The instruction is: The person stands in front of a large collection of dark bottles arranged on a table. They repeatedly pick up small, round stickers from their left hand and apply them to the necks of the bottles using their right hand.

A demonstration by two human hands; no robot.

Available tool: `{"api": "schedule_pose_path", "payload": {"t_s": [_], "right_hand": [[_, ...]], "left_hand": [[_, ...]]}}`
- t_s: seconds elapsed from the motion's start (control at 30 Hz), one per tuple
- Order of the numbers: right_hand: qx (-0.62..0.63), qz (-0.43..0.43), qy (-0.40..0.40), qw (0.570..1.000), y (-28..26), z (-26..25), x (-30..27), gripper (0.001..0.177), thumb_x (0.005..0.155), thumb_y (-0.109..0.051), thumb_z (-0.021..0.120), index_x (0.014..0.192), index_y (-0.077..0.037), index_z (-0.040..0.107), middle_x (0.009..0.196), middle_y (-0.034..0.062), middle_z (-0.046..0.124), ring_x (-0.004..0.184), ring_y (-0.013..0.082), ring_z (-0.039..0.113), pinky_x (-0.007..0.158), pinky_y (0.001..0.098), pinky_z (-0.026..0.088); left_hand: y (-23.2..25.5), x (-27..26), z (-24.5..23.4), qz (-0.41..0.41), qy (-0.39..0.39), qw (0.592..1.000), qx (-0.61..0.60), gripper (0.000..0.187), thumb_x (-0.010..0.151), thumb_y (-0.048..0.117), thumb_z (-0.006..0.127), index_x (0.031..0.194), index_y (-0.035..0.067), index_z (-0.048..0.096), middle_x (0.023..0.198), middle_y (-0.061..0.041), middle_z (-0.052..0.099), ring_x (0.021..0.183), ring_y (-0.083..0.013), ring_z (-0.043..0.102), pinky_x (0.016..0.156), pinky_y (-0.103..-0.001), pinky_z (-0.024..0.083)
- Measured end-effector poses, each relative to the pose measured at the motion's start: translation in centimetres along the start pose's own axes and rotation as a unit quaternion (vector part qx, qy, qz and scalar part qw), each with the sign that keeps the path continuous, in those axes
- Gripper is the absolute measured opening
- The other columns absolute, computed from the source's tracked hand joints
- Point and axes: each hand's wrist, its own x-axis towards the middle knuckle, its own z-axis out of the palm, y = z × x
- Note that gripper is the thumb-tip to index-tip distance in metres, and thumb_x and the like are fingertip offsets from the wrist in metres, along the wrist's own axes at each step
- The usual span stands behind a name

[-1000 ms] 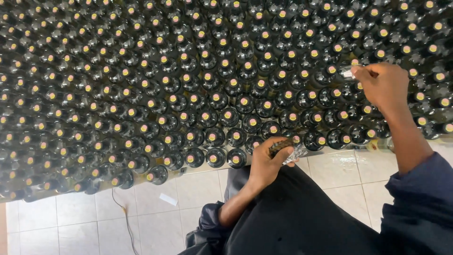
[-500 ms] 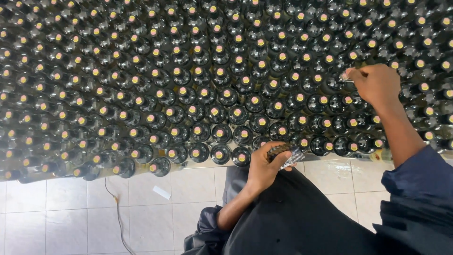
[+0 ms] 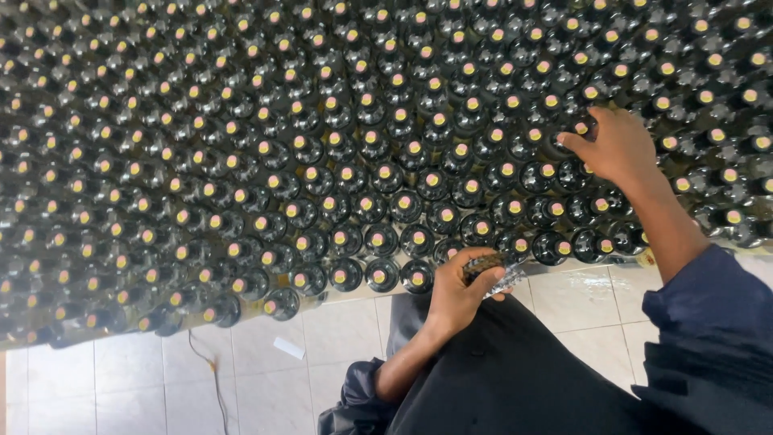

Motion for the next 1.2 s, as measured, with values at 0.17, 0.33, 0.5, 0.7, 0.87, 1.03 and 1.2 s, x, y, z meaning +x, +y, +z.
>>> {"api": "schedule_pose_path", "payload": {"t_s": [0.17, 0.33, 0.5, 0.7, 0.87, 1.03, 1.2], "right_hand": [[0.186, -0.062, 0.019, 0.98, -6.4, -5.2, -11.6, 0.066, 0.105, -0.056, 0.056, 0.143, -0.004, 0.067, 0.112, 0.0135, 0.076, 0.085, 0.0247, 0.073, 0.067, 0.0358, 0.059], [0.317, -0.083, -0.159, 0.931, -8.0, -4.9, -17.8, 0.037, 0.092, -0.047, 0.075, 0.111, -0.021, 0.093, 0.093, -0.0017, 0.088, 0.064, 0.0118, 0.068, 0.061, 0.0265, 0.048], [0.354, -0.122, -0.17, 0.911, -5.7, -4.9, -17.8, 0.028, 0.097, -0.038, 0.075, 0.102, -0.018, 0.094, 0.086, -0.002, 0.084, 0.061, 0.0115, 0.065, 0.058, 0.0287, 0.044], [0.336, -0.145, -0.136, 0.921, 0.1, -5.4, -14.9, 0.034, 0.095, -0.038, 0.075, 0.109, -0.016, 0.095, 0.099, -0.0017, 0.09, 0.082, 0.0138, 0.082, 0.071, 0.0301, 0.063], [0.291, -0.133, -0.115, 0.94, 4.3, -7.1, -9.2, 0.035, 0.099, -0.042, 0.069, 0.105, -0.014, 0.09, 0.082, -0.0019, 0.081, 0.05, 0.0083, 0.053, 0.046, 0.0226, 0.038], [0.309, -0.126, -0.172, 0.927, 4.5, -8.2, -8.2, 0.041, 0.1, -0.043, 0.069, 0.094, -0.009, 0.09, 0.062, 0.0011, 0.061, 0.05, 0.0126, 0.04, 0.05, 0.0299, 0.031], [0.205, -0.268, -0.174, 0.925, 4.8, -6.4, -9.4, 0.036, 0.097, -0.043, 0.07, 0.115, -0.02, 0.09, 0.11, -0.0064, 0.084, 0.088, 0.0147, 0.082, 0.079, 0.0356, 0.065]], "left_hand": [[1.4, 0.7, 1.3, 0.001, 0.009, 0.999, 0.035, 0.033, 0.098, 0.019, 0.079, 0.125, 0.002, 0.07, 0.102, -0.016, 0.079, 0.078, -0.0248, 0.08, 0.068, -0.034, 0.073], [1.8, 1.3, 3.3, 0.015, 0.007, 0.996, 0.088, 0.043, 0.097, 0.02, 0.079, 0.135, 0.007, 0.065, 0.113, -0.019, 0.081, 0.093, -0.0247, 0.083, 0.074, -0.037, 0.078], [0.5, 2.4, 5.6, -0.058, -0.002, 0.995, 0.085, 0.058, 0.09, 0.031, 0.088, 0.141, 0.012, 0.068, 0.107, -0.014, 0.08, 0.084, -0.0209, 0.083, 0.075, -0.037, 0.08], [-3.3, 4.4, 8.6, -0.019, 0.072, 0.988, 0.135, 0.038, 0.092, 0.035, 0.087, 0.125, 0.019, 0.078, 0.107, -0.003, 0.082, 0.083, -0.0143, 0.075, 0.071, -0.032, 0.067], [-1.9, 4.6, 12.1, 0.0, 0.122, 0.989, 0.083, 0.038, 0.089, 0.033, 0.087, 0.121, 0.014, 0.08, 0.104, -0.005, 0.088, 0.093, -0.0143, 0.083, 0.08, -0.028, 0.066], [-2.1, 6.4, 14.4, -0.019, 0.207, 0.975, 0.083, 0.038, 0.093, 0.034, 0.081, 0.127, 0.016, 0.079, 0.104, -0.001, 0.085, 0.096, -0.0136, 0.078, 0.084, -0.03, 0.061], [-2.4, 6.9, 16.7, 0.101, 0.165, 0.979, 0.065, 0.047, 0.098, 0.042, 0.073, 0.132, 0.009, 0.073, 0.12, -0.005, 0.078, 0.104, -0.0164, 0.072, 0.087, -0.034, 0.058]]}}
